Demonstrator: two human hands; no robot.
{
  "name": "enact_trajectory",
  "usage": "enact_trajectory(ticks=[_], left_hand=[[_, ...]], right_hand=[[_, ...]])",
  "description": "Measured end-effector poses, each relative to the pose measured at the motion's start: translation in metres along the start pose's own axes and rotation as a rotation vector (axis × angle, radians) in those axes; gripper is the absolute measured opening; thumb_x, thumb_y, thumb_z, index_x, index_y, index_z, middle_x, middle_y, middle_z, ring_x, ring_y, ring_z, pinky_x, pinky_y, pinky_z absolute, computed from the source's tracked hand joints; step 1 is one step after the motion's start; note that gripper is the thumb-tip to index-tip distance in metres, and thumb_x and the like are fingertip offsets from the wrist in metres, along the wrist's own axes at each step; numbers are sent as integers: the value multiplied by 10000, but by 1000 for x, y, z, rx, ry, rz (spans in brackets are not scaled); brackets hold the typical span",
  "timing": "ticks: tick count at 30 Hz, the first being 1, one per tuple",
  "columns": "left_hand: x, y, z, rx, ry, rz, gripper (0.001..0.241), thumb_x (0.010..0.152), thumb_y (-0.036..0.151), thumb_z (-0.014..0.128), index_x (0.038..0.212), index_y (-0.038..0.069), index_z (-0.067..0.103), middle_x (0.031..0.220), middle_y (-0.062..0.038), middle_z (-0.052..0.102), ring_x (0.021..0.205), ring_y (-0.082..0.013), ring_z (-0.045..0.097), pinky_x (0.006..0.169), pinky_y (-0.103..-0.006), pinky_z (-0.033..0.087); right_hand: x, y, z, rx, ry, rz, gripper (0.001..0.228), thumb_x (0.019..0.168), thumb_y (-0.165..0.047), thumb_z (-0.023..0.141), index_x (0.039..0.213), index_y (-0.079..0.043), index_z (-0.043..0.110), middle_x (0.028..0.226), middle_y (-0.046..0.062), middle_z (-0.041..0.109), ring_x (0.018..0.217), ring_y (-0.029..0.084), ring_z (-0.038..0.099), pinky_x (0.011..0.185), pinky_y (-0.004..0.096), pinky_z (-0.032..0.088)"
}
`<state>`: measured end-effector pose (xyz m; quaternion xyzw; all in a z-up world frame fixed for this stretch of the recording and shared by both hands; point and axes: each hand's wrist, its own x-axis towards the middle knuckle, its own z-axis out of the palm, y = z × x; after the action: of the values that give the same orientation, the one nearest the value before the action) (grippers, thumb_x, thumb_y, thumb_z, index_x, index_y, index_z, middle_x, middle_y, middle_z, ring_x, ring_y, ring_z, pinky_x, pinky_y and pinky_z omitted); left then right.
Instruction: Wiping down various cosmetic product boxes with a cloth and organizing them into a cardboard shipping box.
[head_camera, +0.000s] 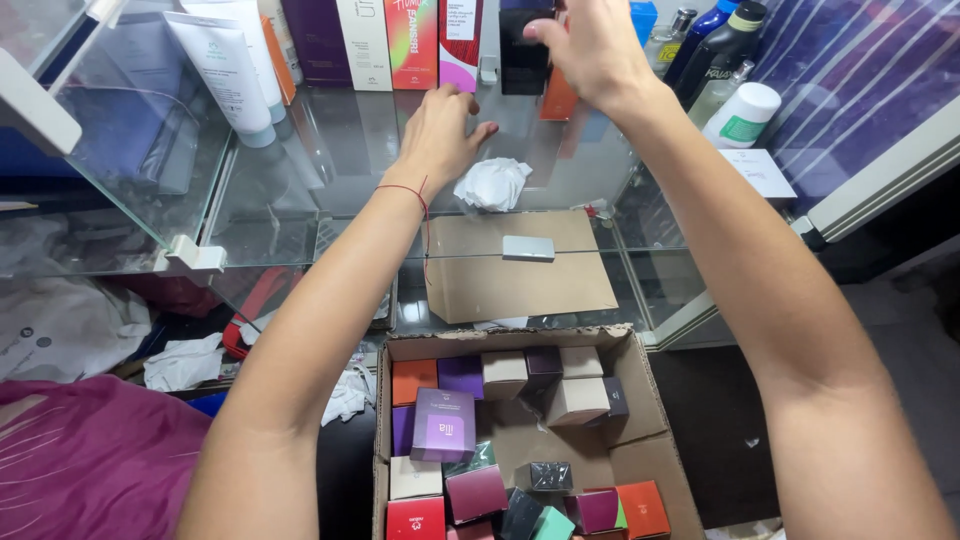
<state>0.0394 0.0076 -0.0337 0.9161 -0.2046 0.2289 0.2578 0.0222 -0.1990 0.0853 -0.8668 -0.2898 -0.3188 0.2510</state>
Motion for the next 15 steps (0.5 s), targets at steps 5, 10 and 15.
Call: enact_trajectory(ticks=[5, 10, 15], left_hand=[[-3, 3, -7, -7, -12, -7, 389, 983, 355, 723, 1136, -2, 696, 1114, -167, 638, 1070, -389, 597, 787, -526, 533], [0, 1, -6, 7, -24, -5, 357, 975, 351, 717, 1106, 20, 710, 1090, -164, 633, 1060, -395, 585, 789, -531, 535], [1, 5, -10, 25, -34, -7, 353, 974, 341, 734, 1080, 5, 711, 1075, -171, 639, 1044, -388, 593, 771, -517, 548]], right_hand=[[15, 3, 22, -230, -138, -279, 177, 989, -64, 731, 1092, -12, 597, 1179, 223, 600, 1042, 390, 488, 773, 483, 419], [42, 35, 37, -643, -156, -356, 492, 799, -7, 837, 1232, -47, 608, 1191, 194, 619, 932, 374, 583, 580, 482, 452], [63, 79, 75, -1040, -193, -286, 231, 872, -327, 848, 852, -161, 688, 853, 22, 617, 666, 201, 519, 442, 343, 369]])
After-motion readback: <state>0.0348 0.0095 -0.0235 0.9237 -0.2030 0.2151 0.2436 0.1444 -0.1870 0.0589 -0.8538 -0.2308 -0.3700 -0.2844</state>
